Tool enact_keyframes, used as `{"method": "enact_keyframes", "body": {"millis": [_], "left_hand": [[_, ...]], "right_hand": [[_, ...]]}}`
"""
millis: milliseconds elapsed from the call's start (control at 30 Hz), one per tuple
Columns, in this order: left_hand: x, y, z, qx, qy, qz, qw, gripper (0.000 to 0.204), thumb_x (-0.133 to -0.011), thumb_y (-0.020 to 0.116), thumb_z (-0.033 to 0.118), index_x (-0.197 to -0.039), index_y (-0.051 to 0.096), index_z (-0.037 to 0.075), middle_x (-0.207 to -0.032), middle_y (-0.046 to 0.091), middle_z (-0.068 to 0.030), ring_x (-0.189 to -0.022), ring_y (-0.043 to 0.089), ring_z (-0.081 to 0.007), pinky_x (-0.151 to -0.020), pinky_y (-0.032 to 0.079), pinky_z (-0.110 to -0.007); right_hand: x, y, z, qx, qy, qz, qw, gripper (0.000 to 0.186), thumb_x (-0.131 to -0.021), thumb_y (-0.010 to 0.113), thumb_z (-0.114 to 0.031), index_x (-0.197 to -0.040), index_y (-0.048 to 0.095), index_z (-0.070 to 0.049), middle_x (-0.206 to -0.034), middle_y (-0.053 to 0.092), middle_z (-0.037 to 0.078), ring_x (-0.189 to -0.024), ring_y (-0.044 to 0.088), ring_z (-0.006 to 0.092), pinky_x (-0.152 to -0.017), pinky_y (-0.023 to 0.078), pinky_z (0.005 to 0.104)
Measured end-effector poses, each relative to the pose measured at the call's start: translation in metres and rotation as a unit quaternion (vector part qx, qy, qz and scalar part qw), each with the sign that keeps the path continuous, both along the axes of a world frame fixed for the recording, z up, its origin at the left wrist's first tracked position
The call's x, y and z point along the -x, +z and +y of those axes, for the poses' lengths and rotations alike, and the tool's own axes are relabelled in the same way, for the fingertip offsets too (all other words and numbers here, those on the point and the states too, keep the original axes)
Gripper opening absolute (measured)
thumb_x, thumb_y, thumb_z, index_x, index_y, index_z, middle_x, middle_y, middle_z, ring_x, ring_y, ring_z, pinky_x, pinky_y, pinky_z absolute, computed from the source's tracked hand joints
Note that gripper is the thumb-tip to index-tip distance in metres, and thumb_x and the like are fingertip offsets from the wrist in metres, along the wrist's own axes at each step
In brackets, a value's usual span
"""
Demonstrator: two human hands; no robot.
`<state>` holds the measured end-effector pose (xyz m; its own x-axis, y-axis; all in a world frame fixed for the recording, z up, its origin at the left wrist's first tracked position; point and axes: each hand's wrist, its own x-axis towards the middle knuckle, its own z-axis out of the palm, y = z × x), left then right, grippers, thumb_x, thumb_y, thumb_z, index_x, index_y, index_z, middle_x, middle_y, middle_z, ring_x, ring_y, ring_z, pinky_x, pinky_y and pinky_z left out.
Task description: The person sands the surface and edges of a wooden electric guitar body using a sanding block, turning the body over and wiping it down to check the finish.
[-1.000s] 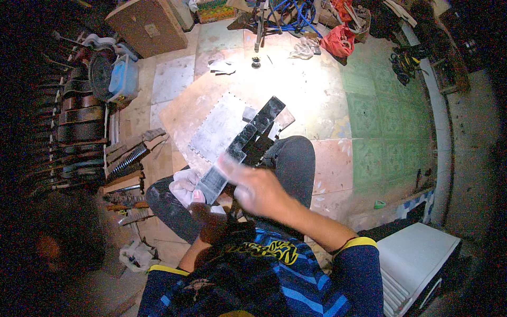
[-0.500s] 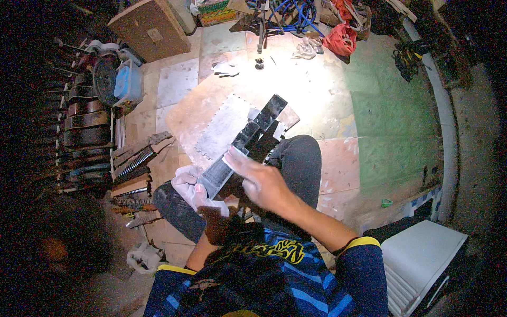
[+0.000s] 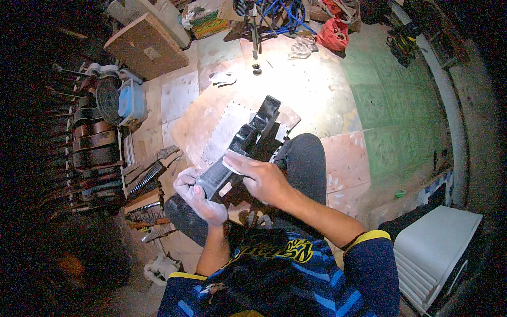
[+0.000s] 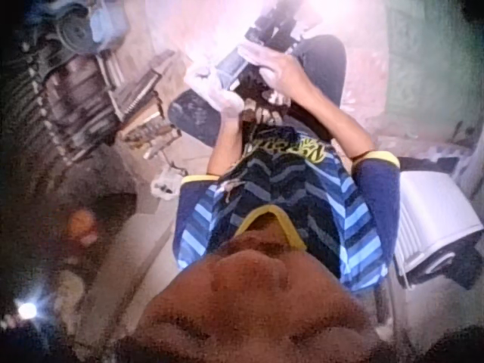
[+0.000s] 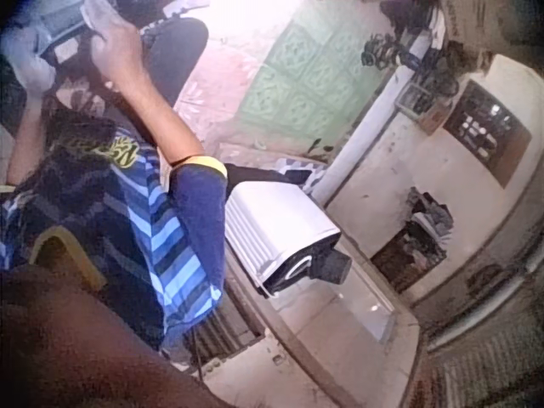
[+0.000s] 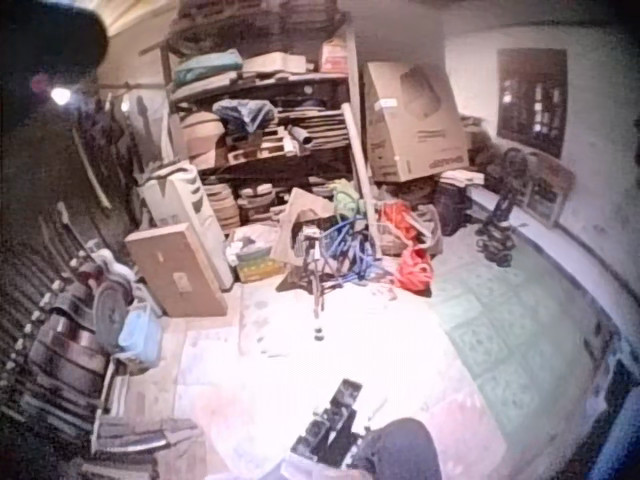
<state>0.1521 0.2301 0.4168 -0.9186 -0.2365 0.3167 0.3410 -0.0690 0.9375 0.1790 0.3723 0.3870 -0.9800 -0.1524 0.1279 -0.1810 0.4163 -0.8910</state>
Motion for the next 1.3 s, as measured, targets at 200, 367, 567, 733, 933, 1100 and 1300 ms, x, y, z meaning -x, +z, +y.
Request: {"method": "enact_keyframes", "body": {"millis": [200, 367, 567, 733, 933, 1100, 1300], "left_hand": [[0.0, -0.009, -0.008, -0.009, -0.007, 0.008, 1.0, 0.03, -0.088, 0.048, 0.033, -0.095, 0.038, 0.006, -0.096, 0.043, -0.01, -0.092, 0.043, -0.0193, -0.089, 0.036, -0.036], [0.019, -0.005, -0.015, 0.018, 0.014, 0.061, 0.998, 0.026, -0.087, 0.045, 0.028, -0.097, 0.043, 0.004, -0.096, 0.051, -0.0145, -0.089, 0.05, -0.0237, -0.087, 0.042, -0.039], [0.077, -0.017, -0.05, -0.066, -0.078, -0.016, 0.995, 0.026, -0.094, 0.037, 0.026, -0.103, 0.049, 0.004, -0.096, 0.063, -0.0168, -0.095, 0.061, -0.0289, -0.093, 0.046, -0.042], [0.112, -0.03, -0.068, -0.248, -0.169, -0.045, 0.953, 0.037, -0.095, 0.036, 0.039, -0.1, 0.051, 0.006, -0.095, 0.062, -0.016, -0.096, 0.06, -0.032, -0.093, 0.045, -0.048], [0.119, -0.03, -0.076, -0.203, -0.177, -0.042, 0.962, 0.043, -0.095, 0.034, 0.043, -0.102, 0.053, 0.005, -0.097, 0.062, -0.0161, -0.099, 0.06, -0.0338, -0.095, 0.045, -0.049], [0.113, -0.02, -0.074, -0.158, -0.16, -0.062, 0.972, 0.042, -0.095, 0.035, 0.04, -0.107, 0.053, 0.004, -0.099, 0.062, -0.0163, -0.104, 0.06, -0.0339, -0.098, 0.044, -0.048], [0.1, -0.012, -0.081, -0.155, -0.217, -0.103, 0.958, 0.037, -0.102, 0.034, 0.037, -0.113, 0.05, 0.006, -0.108, 0.06, -0.015, -0.113, 0.058, -0.0319, -0.101, 0.043, -0.047]], "right_hand": [[0.001, 0.014, -0.007, 0.019, 0.036, -0.001, 0.999, 0.064, -0.075, 0.053, 0.002, -0.138, 0.054, -0.01, -0.139, 0.055, 0.016, -0.123, 0.058, 0.0304, -0.103, 0.048, 0.0362], [0.019, 0.032, 0.022, -0.016, -0.083, 0.036, 0.996, 0.065, -0.077, 0.05, 0.003, -0.141, 0.051, -0.009, -0.139, 0.054, 0.018, -0.128, 0.055, 0.026, -0.11, 0.04, 0.0317], [-0.021, 0.017, 0.043, 0.314, -0.189, -0.158, 0.917, 0.055, -0.082, 0.057, -0.006, -0.136, 0.052, 0.005, -0.136, 0.057, 0.015, -0.106, 0.059, 0.014, -0.093, 0.046, 0.0265], [-0.067, -0.019, 0.031, 0.349, -0.176, -0.246, 0.887, 0.053, -0.087, 0.057, -0.009, -0.137, 0.052, 0.004, -0.13, 0.061, 0.008, -0.109, 0.057, 0.0112, -0.095, 0.043, 0.0243], [-0.076, -0.033, 0.016, 0.353, -0.155, -0.281, 0.879, 0.049, -0.088, 0.057, -0.006, -0.135, 0.053, 0.005, -0.127, 0.063, 0.009, -0.11, 0.058, 0.0124, -0.098, 0.043, 0.0271], [-0.068, -0.033, 0.017, 0.286, -0.13, -0.282, 0.907, 0.048, -0.087, 0.055, -0.005, -0.134, 0.054, 0.005, -0.129, 0.062, 0.01, -0.113, 0.059, 0.0134, -0.099, 0.043, 0.0281], [-0.036, -0.008, -0.021, 0.207, -0.109, -0.075, 0.969, 0.051, -0.085, 0.054, -0.002, -0.136, 0.054, 0.0, -0.131, 0.061, 0.012, -0.116, 0.058, 0.0184, -0.099, 0.044, 0.0292]]}}
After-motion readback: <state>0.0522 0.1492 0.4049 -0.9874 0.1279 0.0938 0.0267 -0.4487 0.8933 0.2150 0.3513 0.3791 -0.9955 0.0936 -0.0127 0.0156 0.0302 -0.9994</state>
